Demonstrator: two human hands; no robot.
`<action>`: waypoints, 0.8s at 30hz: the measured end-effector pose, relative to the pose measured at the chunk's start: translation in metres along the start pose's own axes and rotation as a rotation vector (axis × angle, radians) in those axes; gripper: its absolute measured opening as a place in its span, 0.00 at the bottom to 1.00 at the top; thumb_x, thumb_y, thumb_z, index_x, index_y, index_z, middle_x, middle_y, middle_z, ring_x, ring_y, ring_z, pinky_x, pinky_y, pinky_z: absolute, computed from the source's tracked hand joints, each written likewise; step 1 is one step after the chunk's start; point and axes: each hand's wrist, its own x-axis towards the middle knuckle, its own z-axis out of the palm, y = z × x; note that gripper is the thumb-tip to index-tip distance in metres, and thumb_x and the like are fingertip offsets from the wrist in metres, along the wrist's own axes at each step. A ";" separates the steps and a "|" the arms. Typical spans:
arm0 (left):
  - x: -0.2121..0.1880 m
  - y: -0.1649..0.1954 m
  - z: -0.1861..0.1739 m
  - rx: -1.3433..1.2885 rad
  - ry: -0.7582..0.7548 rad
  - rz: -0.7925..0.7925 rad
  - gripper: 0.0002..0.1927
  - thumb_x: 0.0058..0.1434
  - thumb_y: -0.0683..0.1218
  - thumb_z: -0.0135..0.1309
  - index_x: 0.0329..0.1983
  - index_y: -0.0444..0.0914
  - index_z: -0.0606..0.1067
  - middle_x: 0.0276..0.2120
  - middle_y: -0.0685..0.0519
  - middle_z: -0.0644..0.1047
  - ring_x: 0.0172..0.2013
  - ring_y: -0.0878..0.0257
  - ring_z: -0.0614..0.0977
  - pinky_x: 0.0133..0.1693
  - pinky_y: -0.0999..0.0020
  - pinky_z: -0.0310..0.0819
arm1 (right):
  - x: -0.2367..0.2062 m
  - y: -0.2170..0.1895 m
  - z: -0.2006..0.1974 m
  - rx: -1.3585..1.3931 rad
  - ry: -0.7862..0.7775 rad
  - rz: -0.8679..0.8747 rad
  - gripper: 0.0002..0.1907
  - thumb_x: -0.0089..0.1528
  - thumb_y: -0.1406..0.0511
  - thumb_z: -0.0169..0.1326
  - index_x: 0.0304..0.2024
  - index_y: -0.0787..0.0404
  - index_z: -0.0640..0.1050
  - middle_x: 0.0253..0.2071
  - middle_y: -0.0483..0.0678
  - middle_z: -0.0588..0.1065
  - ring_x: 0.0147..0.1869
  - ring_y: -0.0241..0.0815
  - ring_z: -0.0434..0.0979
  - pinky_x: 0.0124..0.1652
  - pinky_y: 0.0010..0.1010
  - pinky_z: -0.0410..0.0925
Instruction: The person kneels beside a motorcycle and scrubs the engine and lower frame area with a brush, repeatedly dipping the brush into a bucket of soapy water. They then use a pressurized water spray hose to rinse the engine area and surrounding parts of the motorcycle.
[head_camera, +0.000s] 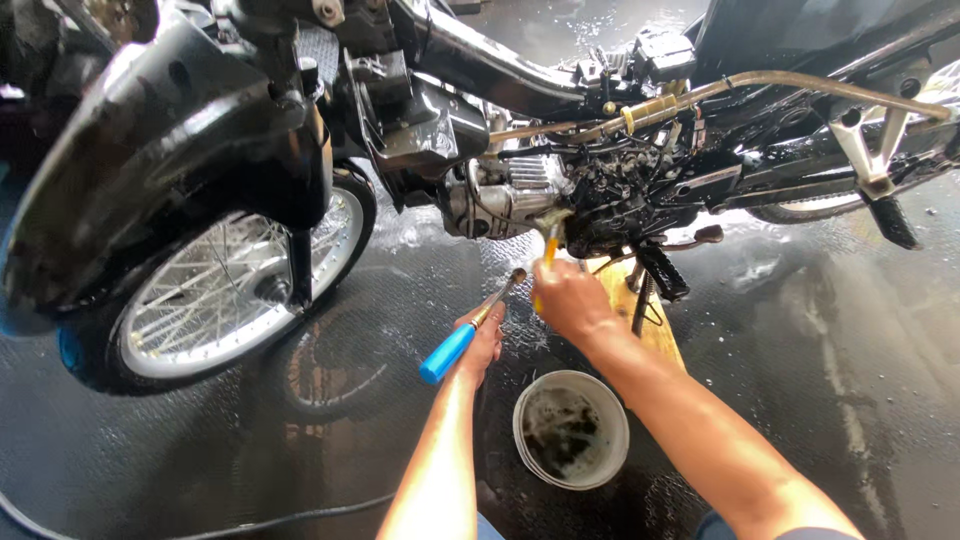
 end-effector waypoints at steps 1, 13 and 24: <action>0.003 0.003 -0.003 0.013 -0.002 0.002 0.24 0.64 0.52 0.59 0.61 0.38 0.78 0.17 0.62 0.65 0.16 0.73 0.65 0.18 0.74 0.58 | 0.008 0.000 0.005 0.012 0.048 0.023 0.06 0.62 0.66 0.57 0.41 0.61 0.77 0.32 0.55 0.77 0.36 0.55 0.80 0.35 0.45 0.74; 0.003 0.003 -0.012 0.040 -0.011 0.043 0.27 0.63 0.55 0.59 0.63 0.40 0.77 0.18 0.61 0.67 0.16 0.73 0.66 0.18 0.74 0.60 | 0.027 0.005 -0.021 -0.109 -0.193 -0.157 0.07 0.52 0.64 0.60 0.31 0.57 0.78 0.30 0.54 0.77 0.37 0.55 0.81 0.34 0.44 0.74; 0.009 -0.006 -0.005 0.056 -0.023 0.040 0.26 0.62 0.53 0.59 0.63 0.39 0.77 0.19 0.60 0.68 0.16 0.73 0.66 0.18 0.74 0.60 | -0.011 -0.003 -0.015 -0.023 0.052 -0.038 0.06 0.58 0.63 0.58 0.30 0.59 0.77 0.30 0.55 0.77 0.35 0.56 0.80 0.33 0.46 0.73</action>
